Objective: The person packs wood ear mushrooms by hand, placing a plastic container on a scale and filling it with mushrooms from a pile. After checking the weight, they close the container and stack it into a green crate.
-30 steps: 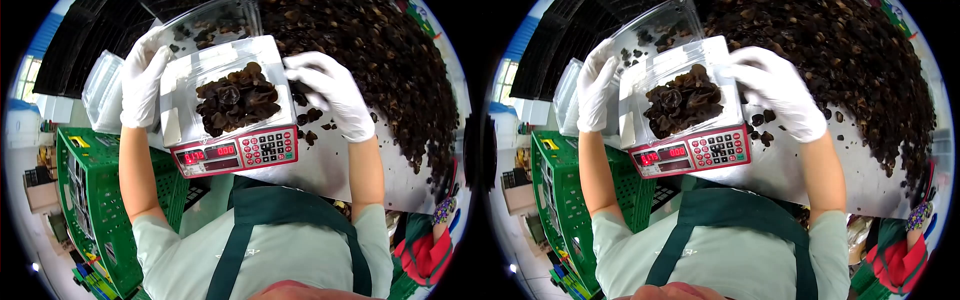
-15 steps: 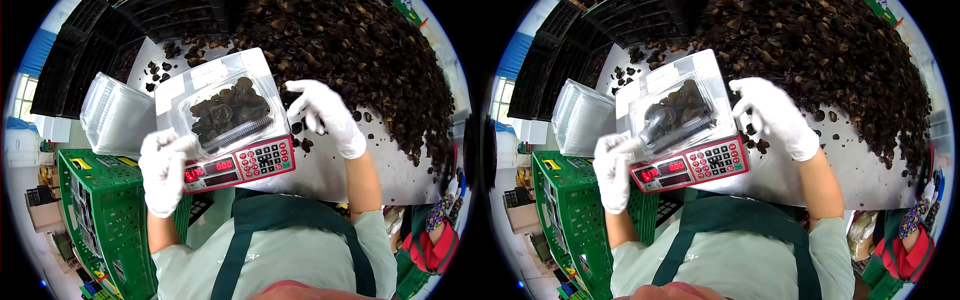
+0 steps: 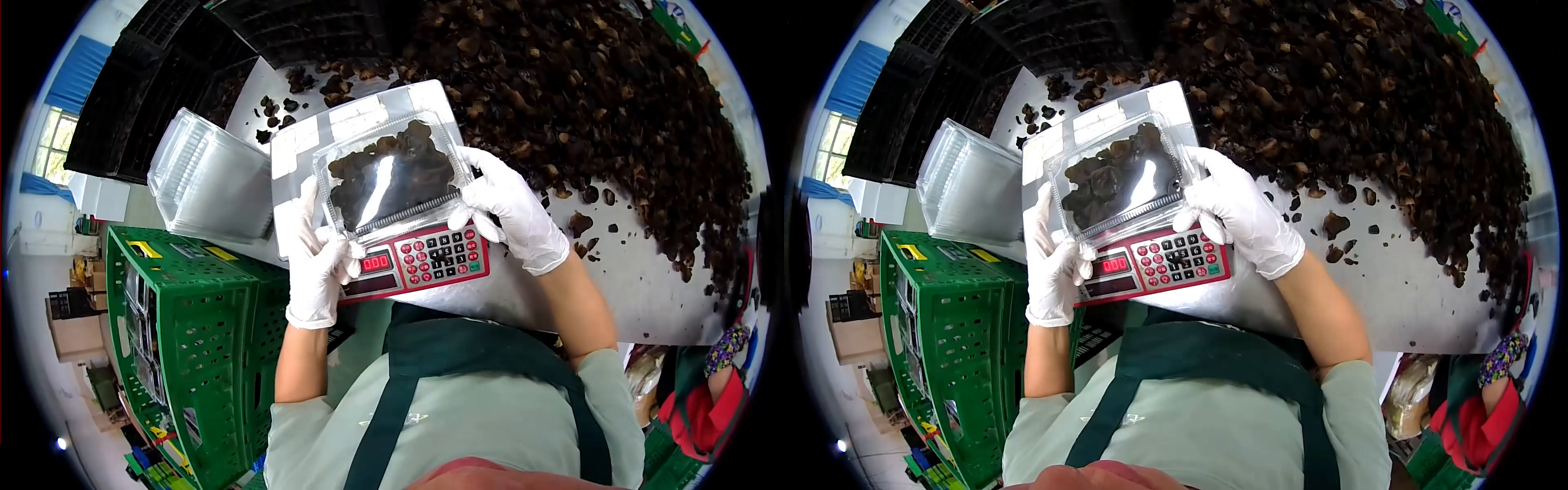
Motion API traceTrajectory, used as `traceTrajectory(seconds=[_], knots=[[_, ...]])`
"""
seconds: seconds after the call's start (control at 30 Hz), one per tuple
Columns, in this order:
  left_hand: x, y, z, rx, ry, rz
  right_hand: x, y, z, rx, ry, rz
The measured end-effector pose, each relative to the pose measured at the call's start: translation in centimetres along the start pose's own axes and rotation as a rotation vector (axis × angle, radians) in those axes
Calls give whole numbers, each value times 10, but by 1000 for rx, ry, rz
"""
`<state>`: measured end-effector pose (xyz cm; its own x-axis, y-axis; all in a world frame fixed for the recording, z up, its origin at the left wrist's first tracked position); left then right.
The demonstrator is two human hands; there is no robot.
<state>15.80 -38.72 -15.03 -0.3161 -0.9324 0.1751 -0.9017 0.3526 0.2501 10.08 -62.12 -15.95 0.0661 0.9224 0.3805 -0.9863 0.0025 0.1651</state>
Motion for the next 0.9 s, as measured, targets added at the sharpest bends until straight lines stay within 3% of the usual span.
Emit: traceTrajectory(seconds=[0.07, 0.2, 0.3, 0.4, 0.47, 0.57, 0.63, 0.77, 0.9], knots=[[-1, 4, 0, 57, 148, -103, 0, 3, 0, -39, -48, -6], [3, 15, 9, 27, 157, -100, -6, 0, -3, -17, -70, -9], [2, 20, 3, -47, -109, -30, -14, 5, 9, -10, 75, -31], [-42, 25, -63, 251, -390, -173, -44, 24, 27, -75, 324, -196], [-76, 25, -101, 415, -479, -260, -76, 41, 22, -177, 313, -182], [-63, 25, -135, 440, -527, -325, -95, 73, 20, -226, 413, -278], [-37, 4, -137, 407, -500, -152, -85, 80, 0, -156, 313, -225], [5, -60, -111, 226, -753, 112, -36, 73, -27, 21, 285, -28], [23, -100, -85, 165, -1287, 196, -5, 63, -31, 108, 325, 64]])
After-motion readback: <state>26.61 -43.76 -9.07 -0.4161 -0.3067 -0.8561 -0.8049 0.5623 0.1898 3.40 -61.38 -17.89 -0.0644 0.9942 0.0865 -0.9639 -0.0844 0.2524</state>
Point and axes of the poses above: each hand's wrist, its own y-axis away from the middle knuckle, its own x-axis out of the palm, z = x × y, the point moved 10 cm from there along -y, towards the middle knuckle, and after that the axes turned 6 degrees about -x, right-handed, at the moved point
